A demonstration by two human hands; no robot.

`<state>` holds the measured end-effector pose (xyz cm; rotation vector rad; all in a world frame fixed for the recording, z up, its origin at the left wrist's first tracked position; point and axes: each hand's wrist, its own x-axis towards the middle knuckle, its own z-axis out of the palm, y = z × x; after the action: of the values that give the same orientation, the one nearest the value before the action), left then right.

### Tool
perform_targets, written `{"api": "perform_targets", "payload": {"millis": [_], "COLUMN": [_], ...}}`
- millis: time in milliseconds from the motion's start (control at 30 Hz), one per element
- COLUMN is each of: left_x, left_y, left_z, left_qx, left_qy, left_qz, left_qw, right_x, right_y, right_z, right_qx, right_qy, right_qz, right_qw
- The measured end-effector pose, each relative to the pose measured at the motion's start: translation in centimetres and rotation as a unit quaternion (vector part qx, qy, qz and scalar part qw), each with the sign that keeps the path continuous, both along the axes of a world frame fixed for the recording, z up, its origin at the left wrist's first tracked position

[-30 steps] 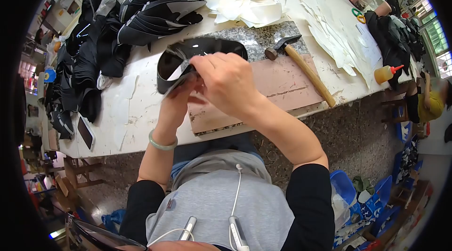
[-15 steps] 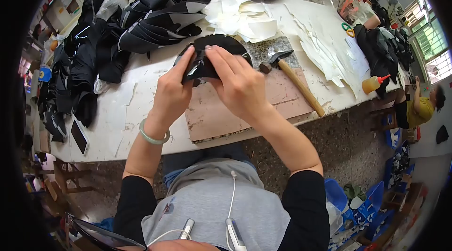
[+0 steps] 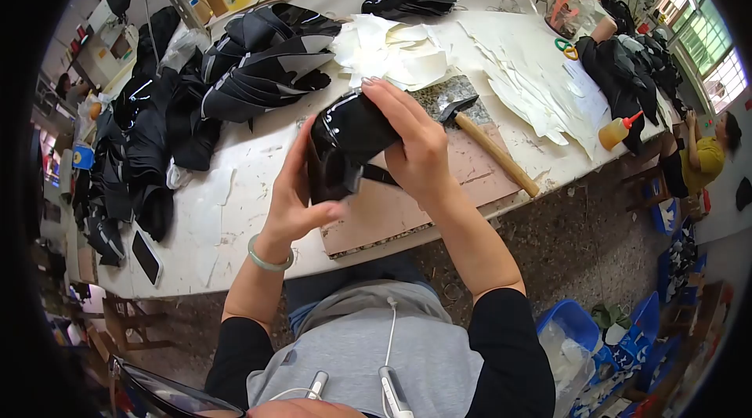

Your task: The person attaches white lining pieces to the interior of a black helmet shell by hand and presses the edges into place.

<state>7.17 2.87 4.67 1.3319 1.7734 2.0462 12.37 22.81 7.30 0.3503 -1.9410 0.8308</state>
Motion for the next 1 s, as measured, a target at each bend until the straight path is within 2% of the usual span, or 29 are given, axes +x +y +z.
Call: {"api": "perform_targets", "payload": {"millis": [67,167,200,233,300,333,433,500,567,633,667,700,767,800,933,1000], "left_x": [0.3,0.0,0.0,-0.4,-1.6,-1.8,-1.9,-1.9,-2.2,-2.7,-3.0,-2.9,-2.0,-1.0,0.7,1.0], "left_y": [0.0,-2.0,-1.8,-2.0,-2.7,-2.7,-2.0,-1.3,-1.0,-0.5,-0.4,-0.1,-0.3,-0.4,-0.1,0.7], "left_z": [-0.8,2.1,3.5,4.6,6.3,7.1,8.1,8.2,7.5,4.9,3.0,0.9,-2.7,-3.3,-3.3,-3.7], "left_qx": [0.108,-0.037,-0.039,-0.079,-0.156,-0.172,-0.168,-0.211,-0.268,-0.268,-0.292,-0.308,-0.402,-0.406,-0.431,-0.373], "left_qy": [-0.197,-0.267,-0.2,-0.088,0.136,0.212,0.32,0.441,0.559,0.641,0.677,0.692,0.665,0.671,0.649,0.616], "left_qz": [-0.123,-0.111,-0.119,-0.118,-0.115,-0.087,-0.076,-0.033,0.046,0.142,0.164,0.171,0.11,0.078,0.119,0.14], "left_qw": [0.967,0.956,0.972,0.986,0.972,0.958,0.93,0.872,0.783,0.705,0.656,0.63,0.619,0.615,0.615,0.68], "right_x": [0.1,1.2,1.8,2.4,4.0,4.6,4.6,4.7,4.4,3.7,3.2,2.9,3.1,3.5,4.2,5.1], "right_y": [-0.2,0.0,1.2,1.6,2.5,2.9,4.6,5.3,4.1,3.7,3.4,3.1,2.6,2.2,1.7,0.9], "right_z": [0.0,-0.1,0.2,1.2,3.5,4.3,5.2,5.1,4.5,2.4,0.6,-1.3,-5.1,-6.1,-7.0,-7.1], "right_qx": [0.002,-0.05,-0.064,-0.094,-0.062,-0.042,0.052,0.11,0.256,0.398,0.423,0.44,0.474,0.475,0.466,0.472], "right_qy": [0.023,-0.038,-0.103,-0.114,-0.165,-0.185,-0.226,-0.276,-0.227,-0.148,-0.111,-0.119,-0.139,-0.147,-0.104,-0.133], "right_qz": [0.012,0.127,0.192,0.246,0.285,0.305,0.344,0.34,0.196,0.048,0.011,0.021,0.047,0.06,0.044,0.038], "right_qw": [1.0,0.99,0.974,0.958,0.942,0.933,0.91,0.892,0.919,0.904,0.899,0.89,0.868,0.865,0.877,0.871]}}
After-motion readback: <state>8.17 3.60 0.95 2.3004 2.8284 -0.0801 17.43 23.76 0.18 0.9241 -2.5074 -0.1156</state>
